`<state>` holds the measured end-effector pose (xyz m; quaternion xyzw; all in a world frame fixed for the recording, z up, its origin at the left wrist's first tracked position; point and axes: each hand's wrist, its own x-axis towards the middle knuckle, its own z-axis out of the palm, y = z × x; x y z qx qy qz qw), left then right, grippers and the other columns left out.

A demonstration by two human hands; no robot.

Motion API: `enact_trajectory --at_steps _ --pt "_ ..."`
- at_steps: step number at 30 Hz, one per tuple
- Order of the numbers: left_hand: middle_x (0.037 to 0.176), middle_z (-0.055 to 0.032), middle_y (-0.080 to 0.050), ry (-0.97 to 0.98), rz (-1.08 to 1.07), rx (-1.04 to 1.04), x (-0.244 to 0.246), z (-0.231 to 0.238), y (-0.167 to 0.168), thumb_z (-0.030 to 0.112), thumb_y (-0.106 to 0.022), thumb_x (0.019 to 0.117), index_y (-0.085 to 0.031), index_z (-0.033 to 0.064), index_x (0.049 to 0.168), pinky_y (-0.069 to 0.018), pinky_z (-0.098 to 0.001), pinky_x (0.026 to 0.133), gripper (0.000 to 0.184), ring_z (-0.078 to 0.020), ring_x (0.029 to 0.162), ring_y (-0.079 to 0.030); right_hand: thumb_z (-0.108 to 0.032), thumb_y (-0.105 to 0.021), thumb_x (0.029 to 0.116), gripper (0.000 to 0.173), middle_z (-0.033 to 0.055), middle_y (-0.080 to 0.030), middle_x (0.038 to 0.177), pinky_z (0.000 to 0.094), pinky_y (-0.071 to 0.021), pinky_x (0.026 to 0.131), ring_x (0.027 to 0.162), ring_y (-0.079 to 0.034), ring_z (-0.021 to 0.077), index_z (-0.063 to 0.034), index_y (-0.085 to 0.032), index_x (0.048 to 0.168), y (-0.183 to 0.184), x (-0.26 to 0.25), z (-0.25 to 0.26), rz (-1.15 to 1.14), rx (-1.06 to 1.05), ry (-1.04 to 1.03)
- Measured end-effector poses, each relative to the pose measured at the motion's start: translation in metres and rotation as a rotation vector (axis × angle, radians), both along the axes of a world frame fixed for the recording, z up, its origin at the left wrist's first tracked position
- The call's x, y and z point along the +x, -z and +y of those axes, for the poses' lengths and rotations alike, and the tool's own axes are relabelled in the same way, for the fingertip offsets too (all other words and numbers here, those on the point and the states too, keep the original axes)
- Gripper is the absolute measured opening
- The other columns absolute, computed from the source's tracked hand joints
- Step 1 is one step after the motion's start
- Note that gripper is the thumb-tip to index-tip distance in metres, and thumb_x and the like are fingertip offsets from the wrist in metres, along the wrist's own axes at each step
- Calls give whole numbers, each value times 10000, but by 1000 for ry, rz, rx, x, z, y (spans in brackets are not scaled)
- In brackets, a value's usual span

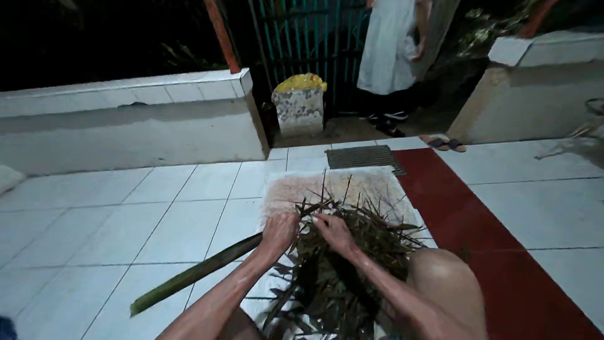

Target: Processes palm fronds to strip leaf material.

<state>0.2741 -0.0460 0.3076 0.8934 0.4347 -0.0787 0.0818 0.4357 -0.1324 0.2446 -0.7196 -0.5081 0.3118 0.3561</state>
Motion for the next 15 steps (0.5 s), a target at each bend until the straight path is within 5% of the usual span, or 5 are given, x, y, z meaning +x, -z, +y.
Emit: enact_trajectory --at_steps 15 --pt "1088 -176 -718 32 -15 -17 -3 3 6 295 -423 1087 -695 104 1175 -541 -579 859 344 -384 1062 -690 -426 -471 1072 404 49 -728 1217 479 -522 1003 1133 -680 208 -217 -689 1340 17 12 -3 -92 10 35"
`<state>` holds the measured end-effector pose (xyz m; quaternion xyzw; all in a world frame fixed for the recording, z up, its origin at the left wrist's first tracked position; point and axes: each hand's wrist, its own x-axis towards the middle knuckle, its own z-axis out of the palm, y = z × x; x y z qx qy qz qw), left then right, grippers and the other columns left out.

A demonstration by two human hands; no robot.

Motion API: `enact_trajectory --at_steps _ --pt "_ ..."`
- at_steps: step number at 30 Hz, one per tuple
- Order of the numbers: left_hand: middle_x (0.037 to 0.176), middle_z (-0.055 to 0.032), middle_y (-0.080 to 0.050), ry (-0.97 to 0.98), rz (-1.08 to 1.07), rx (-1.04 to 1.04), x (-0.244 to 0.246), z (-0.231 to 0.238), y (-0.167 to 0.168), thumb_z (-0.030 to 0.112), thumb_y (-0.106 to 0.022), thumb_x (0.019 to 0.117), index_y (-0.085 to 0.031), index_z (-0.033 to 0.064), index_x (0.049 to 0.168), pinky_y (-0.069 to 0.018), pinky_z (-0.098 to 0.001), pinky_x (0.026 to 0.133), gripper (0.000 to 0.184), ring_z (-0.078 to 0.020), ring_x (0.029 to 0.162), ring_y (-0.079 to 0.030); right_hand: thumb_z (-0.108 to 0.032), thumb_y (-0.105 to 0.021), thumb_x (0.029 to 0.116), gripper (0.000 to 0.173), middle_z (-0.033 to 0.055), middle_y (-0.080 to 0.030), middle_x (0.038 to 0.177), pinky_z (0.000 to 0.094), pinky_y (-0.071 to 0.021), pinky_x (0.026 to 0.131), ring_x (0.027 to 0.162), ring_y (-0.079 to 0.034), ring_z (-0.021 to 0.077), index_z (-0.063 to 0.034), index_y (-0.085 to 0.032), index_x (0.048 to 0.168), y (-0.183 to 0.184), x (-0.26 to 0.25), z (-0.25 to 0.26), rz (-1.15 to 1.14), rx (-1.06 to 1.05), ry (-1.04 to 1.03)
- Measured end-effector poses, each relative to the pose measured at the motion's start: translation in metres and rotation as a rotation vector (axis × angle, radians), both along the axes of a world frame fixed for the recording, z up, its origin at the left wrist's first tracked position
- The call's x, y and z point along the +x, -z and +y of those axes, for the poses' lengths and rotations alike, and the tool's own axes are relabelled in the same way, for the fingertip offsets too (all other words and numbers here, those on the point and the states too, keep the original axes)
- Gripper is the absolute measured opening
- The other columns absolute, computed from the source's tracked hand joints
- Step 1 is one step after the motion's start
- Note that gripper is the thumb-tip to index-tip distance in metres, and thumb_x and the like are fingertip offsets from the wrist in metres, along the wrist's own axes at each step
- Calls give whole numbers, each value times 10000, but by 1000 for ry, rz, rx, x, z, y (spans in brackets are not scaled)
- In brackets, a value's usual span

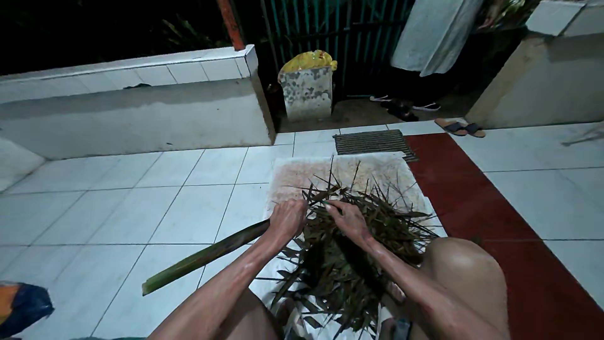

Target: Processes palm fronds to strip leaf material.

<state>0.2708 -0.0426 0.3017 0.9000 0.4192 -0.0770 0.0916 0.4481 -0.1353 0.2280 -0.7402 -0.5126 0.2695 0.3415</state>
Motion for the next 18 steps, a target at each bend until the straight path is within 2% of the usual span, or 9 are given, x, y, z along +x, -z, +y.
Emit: enact_trajectory --at_steps 9,14,18 --pt "1109 -157 -722 -6 -14 -39 -2 0 0 301 -453 1076 -704 122 1192 -534 -573 892 329 -364 1086 -685 -432 -462 1072 409 68 -721 1234 530 -514 995 1152 -673 258 -242 -673 1366 9 16 -1 -49 -73 97" --pt "1128 -159 -720 -13 0 -41 -8 2 -1 319 -441 1086 -703 131 1219 -534 -568 905 349 -363 1100 -683 -408 -439 1088 426 130 -705 1248 572 -494 1006 1178 -656 324 -185 -659 1376 14 43 -3 -80 -126 247" --pt "1109 -165 -726 -13 -6 2 -11 4 -2 283 -432 1084 -704 139 1220 -535 -581 877 337 -373 1077 -691 -376 -459 1088 421 139 -720 1199 524 -505 1004 1123 -678 291 -122 -677 1345 12 46 -5 -23 13 212"
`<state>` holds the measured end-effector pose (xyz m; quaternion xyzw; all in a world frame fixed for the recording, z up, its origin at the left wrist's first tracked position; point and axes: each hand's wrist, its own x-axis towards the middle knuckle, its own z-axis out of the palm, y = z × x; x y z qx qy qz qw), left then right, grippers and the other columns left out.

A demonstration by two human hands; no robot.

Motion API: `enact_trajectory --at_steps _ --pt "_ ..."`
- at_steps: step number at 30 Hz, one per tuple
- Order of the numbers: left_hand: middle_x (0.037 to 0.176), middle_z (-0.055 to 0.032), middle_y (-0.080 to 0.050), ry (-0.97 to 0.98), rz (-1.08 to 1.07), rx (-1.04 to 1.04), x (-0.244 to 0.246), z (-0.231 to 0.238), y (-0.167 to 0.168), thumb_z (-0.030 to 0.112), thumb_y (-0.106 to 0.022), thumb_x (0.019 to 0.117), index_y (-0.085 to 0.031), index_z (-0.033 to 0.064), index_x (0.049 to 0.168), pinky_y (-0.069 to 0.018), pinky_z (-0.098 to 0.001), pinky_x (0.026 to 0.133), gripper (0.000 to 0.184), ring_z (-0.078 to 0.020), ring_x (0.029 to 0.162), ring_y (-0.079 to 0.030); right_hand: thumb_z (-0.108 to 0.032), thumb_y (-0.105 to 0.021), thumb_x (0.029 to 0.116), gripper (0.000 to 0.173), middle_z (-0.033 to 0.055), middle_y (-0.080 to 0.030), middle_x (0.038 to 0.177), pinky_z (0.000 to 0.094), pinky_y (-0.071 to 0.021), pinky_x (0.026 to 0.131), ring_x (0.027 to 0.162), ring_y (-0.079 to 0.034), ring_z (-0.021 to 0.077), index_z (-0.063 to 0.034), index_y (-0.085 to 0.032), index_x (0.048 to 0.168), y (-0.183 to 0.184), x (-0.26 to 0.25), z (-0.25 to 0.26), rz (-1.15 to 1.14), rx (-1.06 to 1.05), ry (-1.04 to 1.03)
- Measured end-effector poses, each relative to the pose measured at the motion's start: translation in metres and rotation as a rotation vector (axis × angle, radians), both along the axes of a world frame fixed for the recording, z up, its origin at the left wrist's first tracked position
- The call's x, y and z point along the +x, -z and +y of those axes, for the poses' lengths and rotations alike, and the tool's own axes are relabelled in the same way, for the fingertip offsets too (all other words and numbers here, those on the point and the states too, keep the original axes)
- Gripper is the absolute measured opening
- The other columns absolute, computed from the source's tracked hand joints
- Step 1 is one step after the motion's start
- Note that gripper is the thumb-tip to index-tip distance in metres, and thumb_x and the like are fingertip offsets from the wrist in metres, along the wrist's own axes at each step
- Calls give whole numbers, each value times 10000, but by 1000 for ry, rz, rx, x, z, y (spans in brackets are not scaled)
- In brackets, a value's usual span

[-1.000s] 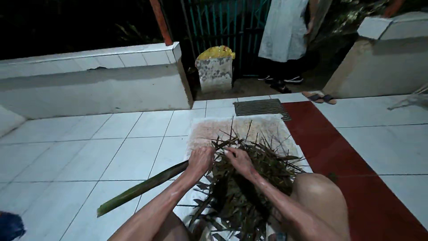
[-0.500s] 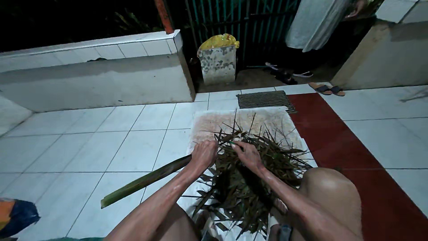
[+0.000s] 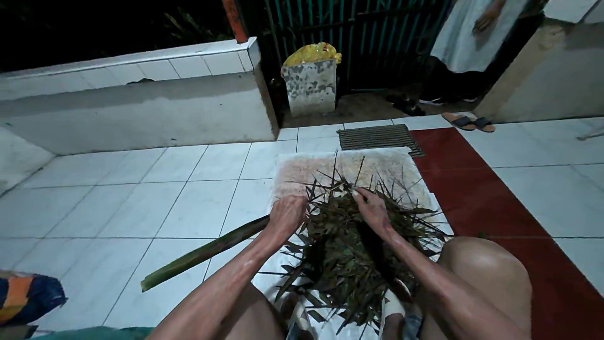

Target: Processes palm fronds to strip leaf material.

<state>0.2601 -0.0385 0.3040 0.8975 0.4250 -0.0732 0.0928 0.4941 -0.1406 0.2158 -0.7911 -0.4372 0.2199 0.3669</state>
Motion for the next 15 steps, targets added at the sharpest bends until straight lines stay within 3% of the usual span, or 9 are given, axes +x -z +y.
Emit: enact_trajectory --at_steps 6,9,12,15 --pt "1063 -169 -730 37 5 79 0 -8 3 249 -447 1076 -711 128 1190 -539 -587 827 311 -391 999 -705 -373 -497 1075 417 115 -723 1190 450 -531 1002 1098 -687 215 -101 -681 1332 -15 -32 -3 156 27 -200" --pt "1020 -163 -733 81 -26 177 8 -14 3 230 -477 1065 -714 149 1163 -558 -582 766 268 -397 927 -717 -371 -509 1068 399 117 -730 1160 468 -537 999 1085 -694 230 -101 -701 1290 -21 -32 -2 123 2 -238" --pt "1039 -150 -735 88 -3 213 10 -15 4 222 -506 1054 -729 189 1184 -568 -566 770 260 -385 922 -718 -372 -499 1068 401 116 -723 1211 506 -519 1027 1142 -681 256 -132 -690 1327 -24 -29 1 107 -58 -239" --pt "979 -157 -735 114 -9 283 10 -15 10 188 -522 1041 -737 171 1139 -573 -544 701 237 -383 848 -725 -404 -487 1068 406 102 -718 1229 528 -512 1028 1166 -669 264 -169 -693 1327 -23 -27 2 96 -94 -217"
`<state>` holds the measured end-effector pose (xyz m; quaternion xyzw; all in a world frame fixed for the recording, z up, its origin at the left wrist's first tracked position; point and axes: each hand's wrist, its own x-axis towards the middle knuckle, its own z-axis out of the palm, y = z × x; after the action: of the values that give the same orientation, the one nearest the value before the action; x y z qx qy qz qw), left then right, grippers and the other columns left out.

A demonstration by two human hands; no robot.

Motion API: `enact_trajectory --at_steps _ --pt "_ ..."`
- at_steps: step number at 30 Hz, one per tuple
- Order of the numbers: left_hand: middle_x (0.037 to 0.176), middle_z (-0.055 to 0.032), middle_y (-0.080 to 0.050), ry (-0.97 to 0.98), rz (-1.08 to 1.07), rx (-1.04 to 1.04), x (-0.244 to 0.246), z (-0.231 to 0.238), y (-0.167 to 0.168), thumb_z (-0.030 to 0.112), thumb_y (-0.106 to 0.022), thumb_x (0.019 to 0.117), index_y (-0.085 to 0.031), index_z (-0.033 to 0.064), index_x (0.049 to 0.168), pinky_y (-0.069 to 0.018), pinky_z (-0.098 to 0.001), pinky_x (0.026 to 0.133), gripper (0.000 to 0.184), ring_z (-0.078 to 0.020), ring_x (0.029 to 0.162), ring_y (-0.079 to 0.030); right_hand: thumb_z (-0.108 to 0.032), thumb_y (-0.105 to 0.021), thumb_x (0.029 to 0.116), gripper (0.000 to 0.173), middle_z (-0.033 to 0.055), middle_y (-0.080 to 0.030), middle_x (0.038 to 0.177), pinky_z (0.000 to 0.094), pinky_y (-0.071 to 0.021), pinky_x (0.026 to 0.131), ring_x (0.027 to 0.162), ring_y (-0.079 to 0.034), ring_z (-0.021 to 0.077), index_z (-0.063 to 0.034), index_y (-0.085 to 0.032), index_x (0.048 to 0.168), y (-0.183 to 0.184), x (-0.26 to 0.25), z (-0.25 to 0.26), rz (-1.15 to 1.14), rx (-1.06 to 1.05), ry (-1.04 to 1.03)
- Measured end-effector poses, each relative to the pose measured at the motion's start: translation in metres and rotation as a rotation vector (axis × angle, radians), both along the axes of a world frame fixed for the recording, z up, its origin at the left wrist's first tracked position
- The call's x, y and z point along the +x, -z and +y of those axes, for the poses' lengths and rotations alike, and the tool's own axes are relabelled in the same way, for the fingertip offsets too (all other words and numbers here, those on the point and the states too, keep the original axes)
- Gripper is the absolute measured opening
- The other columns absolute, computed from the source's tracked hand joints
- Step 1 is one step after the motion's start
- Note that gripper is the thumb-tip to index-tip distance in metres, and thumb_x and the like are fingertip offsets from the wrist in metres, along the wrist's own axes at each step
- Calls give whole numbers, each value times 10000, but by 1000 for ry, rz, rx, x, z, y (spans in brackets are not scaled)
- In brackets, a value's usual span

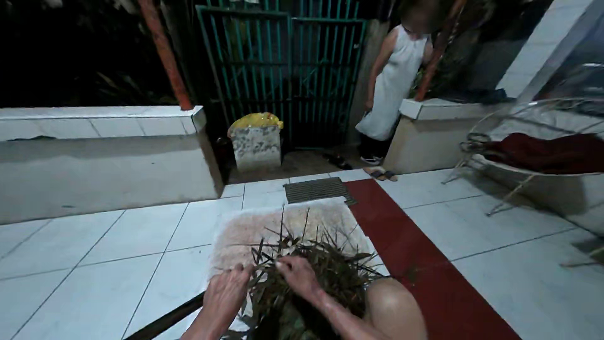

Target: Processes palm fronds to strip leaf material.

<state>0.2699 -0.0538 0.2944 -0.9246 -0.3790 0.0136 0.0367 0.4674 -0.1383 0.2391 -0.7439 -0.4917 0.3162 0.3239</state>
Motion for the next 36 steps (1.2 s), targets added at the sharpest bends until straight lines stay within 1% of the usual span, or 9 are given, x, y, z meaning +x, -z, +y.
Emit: enact_trajectory --at_steps 3,8,12,14,19,22,25,28,36 --pt "941 -148 -732 40 -4 81 0 -2 6 152 -551 1014 -741 158 1104 -575 -513 638 211 -365 802 -726 -422 -486 1061 405 87 -721 1227 545 -512 1015 1166 -668 259 -189 -706 1309 0 0 -1 -8 -19 12" --pt "995 -160 -725 50 60 58 1 -8 3 121 -548 1005 -720 133 1139 -573 -511 662 218 -378 849 -722 -417 -477 1064 403 90 -715 1233 549 -507 1010 1175 -659 268 -191 -711 1301 7 10 0 -37 -81 65" --pt "943 -134 -732 63 27 102 -8 -4 7 140 -563 1004 -744 164 1098 -572 -495 628 206 -350 797 -727 -416 -454 1072 410 102 -703 1260 557 -510 1000 1188 -656 289 -184 -703 1302 17 28 -1 -73 -165 198" --pt "936 -119 -737 43 13 95 -13 1 5 161 -553 1014 -747 182 1087 -569 -497 629 208 -340 783 -729 -395 -452 1081 406 106 -699 1269 544 -504 1019 1201 -649 289 -178 -688 1330 19 35 -3 -75 -139 254" --pt "997 -148 -756 -64 -67 -122 -22 15 -2 311 -488 1073 -738 202 1178 -562 -595 758 292 -388 931 -731 -401 -486 1068 405 91 -731 1176 514 -529 976 1097 -687 249 -167 -690 1328 22 29 -6 -8 90 274" --pt "1061 -150 -746 -72 -184 -299 -23 28 -2 353 -511 1073 -736 161 1189 -549 -620 855 318 -381 1014 -709 -380 -509 1063 395 73 -722 1221 472 -529 1003 1118 -682 205 -179 -677 1358 17 14 -8 48 219 167" --pt "1019 -137 -738 -64 -240 -424 -23 36 -5 368 -497 1078 -728 123 1162 -551 -601 873 347 -341 965 -713 -372 -516 1062 388 40 -709 1280 433 -521 1046 1173 -666 159 -206 -666 1379 14 -2 -9 61 273 61" --pt "934 -122 -730 -57 -281 -491 -25 39 -3 366 -487 1080 -728 105 1126 -552 -578 856 358 -310 892 -709 -387 -520 1059 399 35 -709 1279 412 -518 1052 1178 -663 150 -194 -670 1374 19 -11 -6 51 297 23" --pt "840 -71 -714 -50 -315 -539 -27 46 4 386 -476 1081 -723 111 1066 -560 -529 791 370 -250 798 -697 -431 -511 1053 399 26 -723 1228 439 -536 1005 1128 -677 159 -227 -690 1346 22 -7 3 1 278 44"
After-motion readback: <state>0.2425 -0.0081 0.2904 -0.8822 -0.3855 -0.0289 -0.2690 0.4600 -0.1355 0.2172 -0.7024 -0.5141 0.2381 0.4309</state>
